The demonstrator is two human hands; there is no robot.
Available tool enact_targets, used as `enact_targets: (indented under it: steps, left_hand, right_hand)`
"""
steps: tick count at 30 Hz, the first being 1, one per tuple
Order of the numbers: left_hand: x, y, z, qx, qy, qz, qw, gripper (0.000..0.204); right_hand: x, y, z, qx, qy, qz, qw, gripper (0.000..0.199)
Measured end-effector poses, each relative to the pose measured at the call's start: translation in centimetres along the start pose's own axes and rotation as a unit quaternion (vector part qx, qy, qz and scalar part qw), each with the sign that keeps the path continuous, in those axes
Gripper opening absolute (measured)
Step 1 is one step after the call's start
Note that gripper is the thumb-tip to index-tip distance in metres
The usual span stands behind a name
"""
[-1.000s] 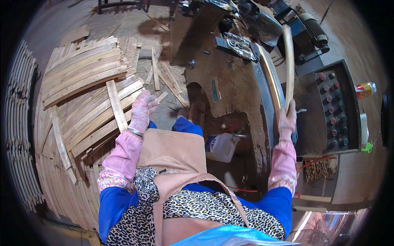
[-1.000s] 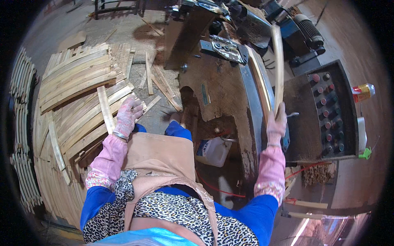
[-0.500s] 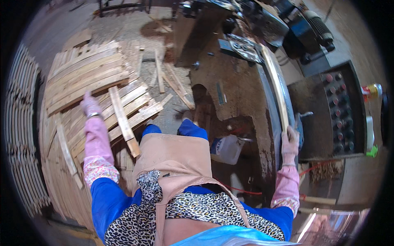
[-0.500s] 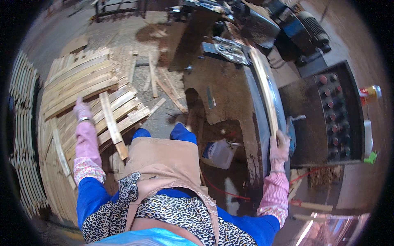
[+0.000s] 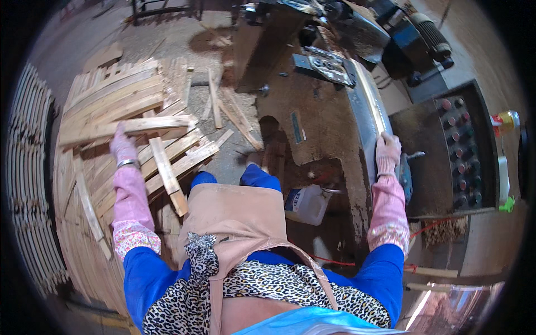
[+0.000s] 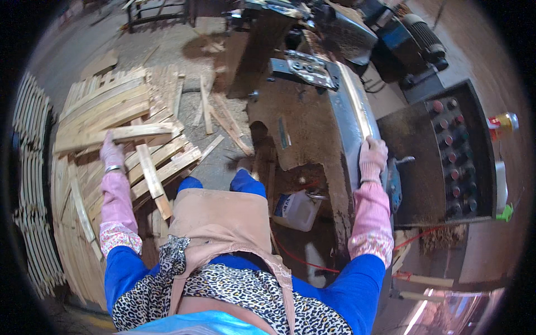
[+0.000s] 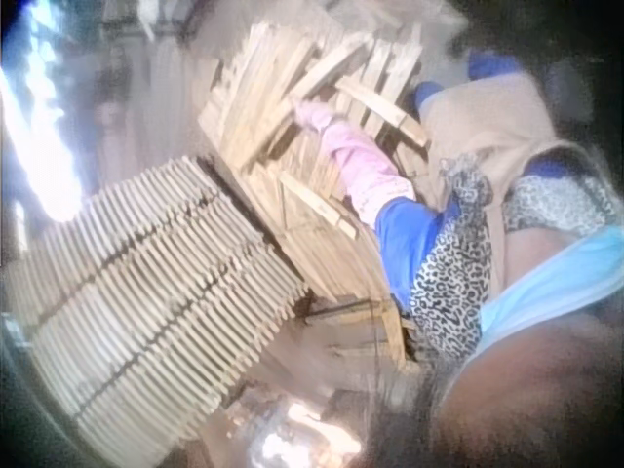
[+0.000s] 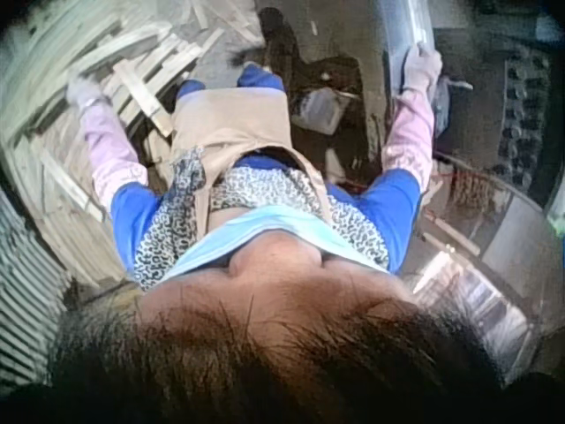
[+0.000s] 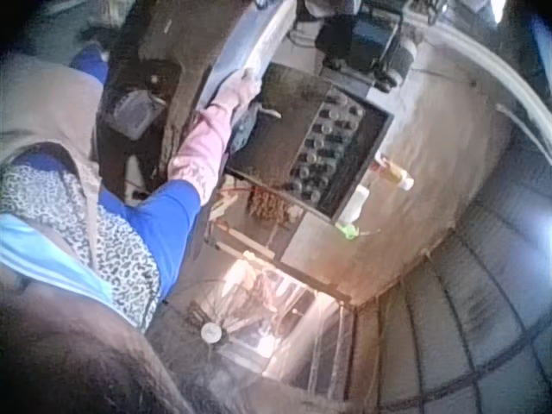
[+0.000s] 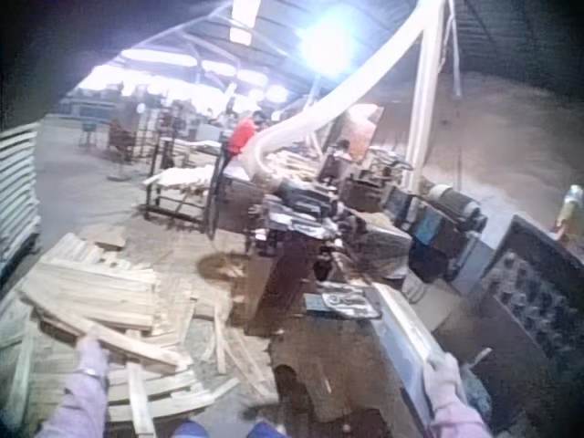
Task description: The person shapes long wood strips by hand-feeding them through a stationary woodworking planer. The person picks up strips from a pile on the floor, passes them across the planer blades, and places the processed pieces onto a separate stack.
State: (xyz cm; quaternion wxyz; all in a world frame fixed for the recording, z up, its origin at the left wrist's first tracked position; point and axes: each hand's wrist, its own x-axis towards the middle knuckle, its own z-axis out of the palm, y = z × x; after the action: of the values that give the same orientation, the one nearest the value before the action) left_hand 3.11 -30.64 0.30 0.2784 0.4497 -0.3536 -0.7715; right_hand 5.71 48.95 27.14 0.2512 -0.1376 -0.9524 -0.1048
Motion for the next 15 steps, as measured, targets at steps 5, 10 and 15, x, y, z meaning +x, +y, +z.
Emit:
enact_targets:
  steps: [5, 10, 15]
  left_hand:
    - [-12.5, 0.4, 5.4, 0.051, -0.175, 0.024, 0.983, 0.031]
    - [-28.4, -1.6, 12.7, -0.009, -0.33, -0.022, 0.944, 0.026]
    - [-34.6, -1.3, 15.4, -0.061, -0.522, -0.092, 0.846, 0.033]
  right_hand:
    - [3.5, -6.7, 0.5, 0.14, -0.038, -0.062, 0.988, 0.023]
    - [-6.3, -25.3, -10.6, 0.273, -0.064, -0.446, 0.85, 0.058]
    - [-7.1, -18.9, -9.7, 0.27, -0.092, -0.274, 0.918, 0.071]
